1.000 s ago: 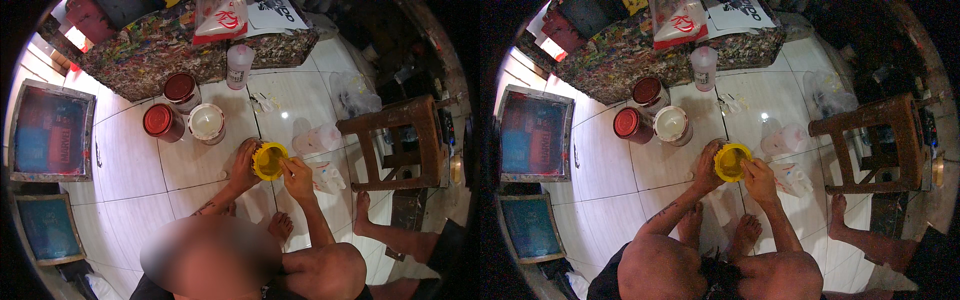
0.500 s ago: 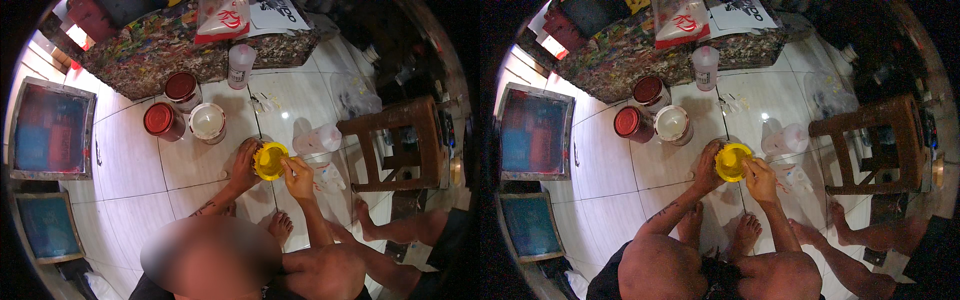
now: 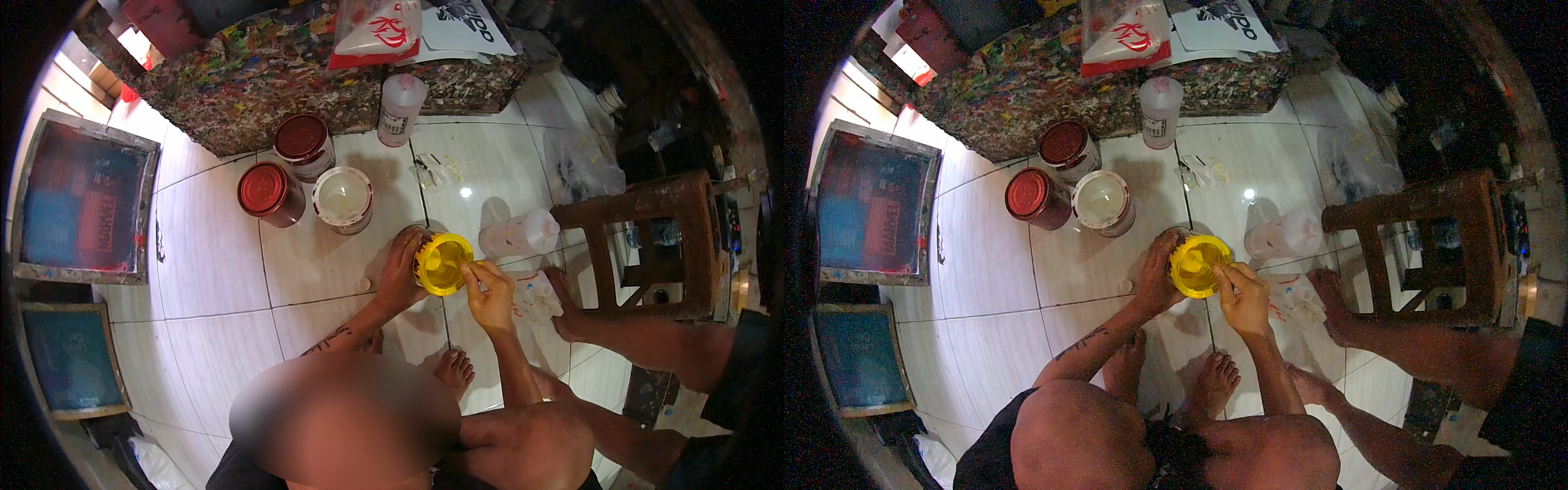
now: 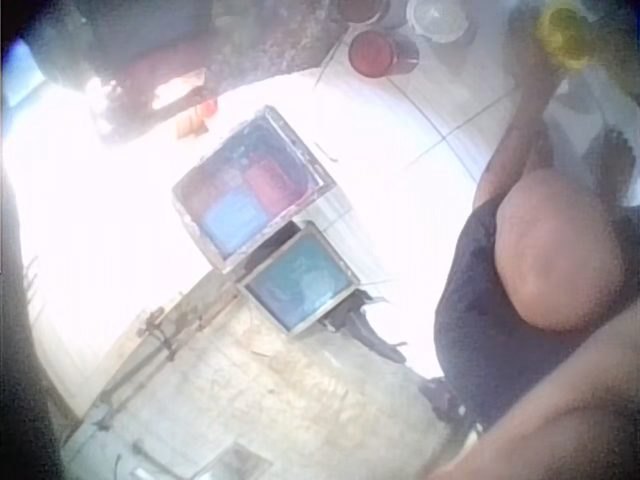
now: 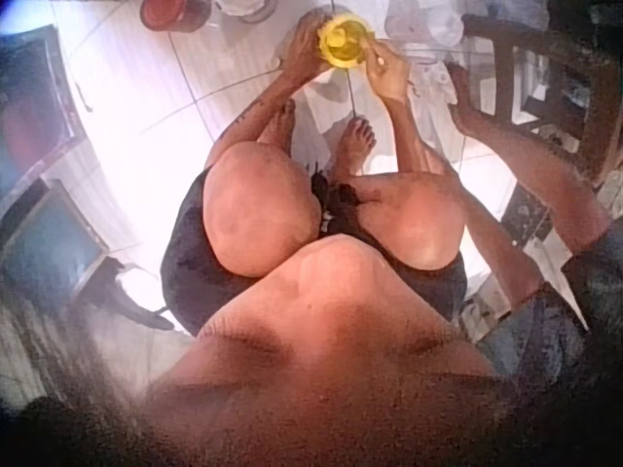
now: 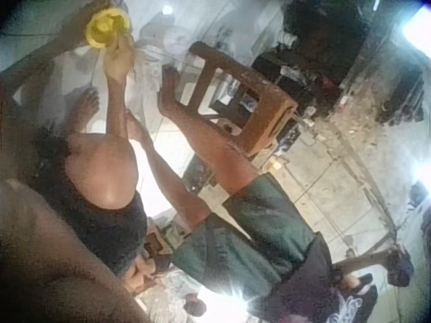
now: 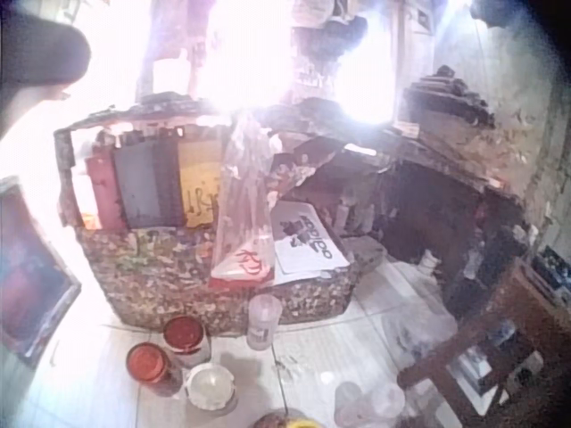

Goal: The person mixes yellow ink in a container by hand using a small spoon, pouring more ink from a larger can and adding a clear liquid from a bottle.

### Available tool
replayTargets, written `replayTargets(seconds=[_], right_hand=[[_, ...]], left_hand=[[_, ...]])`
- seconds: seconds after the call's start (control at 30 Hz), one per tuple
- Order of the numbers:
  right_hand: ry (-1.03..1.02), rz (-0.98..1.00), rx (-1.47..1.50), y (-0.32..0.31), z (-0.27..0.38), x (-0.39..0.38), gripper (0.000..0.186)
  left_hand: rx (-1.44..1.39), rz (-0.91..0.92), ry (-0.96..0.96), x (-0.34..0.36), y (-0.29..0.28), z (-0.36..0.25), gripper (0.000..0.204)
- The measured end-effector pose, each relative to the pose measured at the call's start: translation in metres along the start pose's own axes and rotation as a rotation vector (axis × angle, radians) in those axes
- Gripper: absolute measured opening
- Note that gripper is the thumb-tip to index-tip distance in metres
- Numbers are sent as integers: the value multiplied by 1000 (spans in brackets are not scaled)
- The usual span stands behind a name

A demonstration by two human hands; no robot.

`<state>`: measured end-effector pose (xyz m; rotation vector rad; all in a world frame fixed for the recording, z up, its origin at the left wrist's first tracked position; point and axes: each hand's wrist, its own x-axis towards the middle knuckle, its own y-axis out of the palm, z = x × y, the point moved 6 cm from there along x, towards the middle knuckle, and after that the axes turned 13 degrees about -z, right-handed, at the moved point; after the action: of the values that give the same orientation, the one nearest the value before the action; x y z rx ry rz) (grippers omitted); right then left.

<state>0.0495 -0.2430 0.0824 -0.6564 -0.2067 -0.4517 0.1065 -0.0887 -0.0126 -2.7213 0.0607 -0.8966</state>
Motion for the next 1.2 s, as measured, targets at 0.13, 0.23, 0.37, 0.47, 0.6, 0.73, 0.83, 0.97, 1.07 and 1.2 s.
replayTargets(seconds=[0.13, 0.23, 0.37, 0.47, 0.6, 0.73, 0.83, 0.97, 1.07, 1.2], right_hand=[[13, 115, -43, 5, 0, -2, 11], [5, -63, -6, -3, -7, -1, 10], [-39, 10, -101, 3, -10, -3, 10], [-11, 6, 35, 2, -5, 0, 10], [-15, 31, -81, 3, -3, -2, 10], [-36, -90, 4, -2, -8, -2, 11], [-2, 59, -65, 6, -6, -5, 11], [-34, -30, 54, 0, -5, -3, 12], [-75, -12, -146, 0, -6, -4, 12], [-24, -24, -5, 0, -7, -2, 12]], left_hand=[[-47, 5, -34, -4, 3, 8, 105], [-53, 17, -41, -4, 7, 9, 104], [-34, 22, -64, -5, 8, 12, 103], [-30, -3, -17, -4, 6, 9, 103], [-42, -15, -18, -2, 4, 7, 103], [-16, 15, -14, -2, 4, 5, 103], [-31, -1, -50, -4, 4, 9, 104], [-27, 1, 0, -2, 5, 5, 105], [-26, 4, -6, -4, 6, 6, 105], [16, -12, -4, -5, 7, 6, 105]])
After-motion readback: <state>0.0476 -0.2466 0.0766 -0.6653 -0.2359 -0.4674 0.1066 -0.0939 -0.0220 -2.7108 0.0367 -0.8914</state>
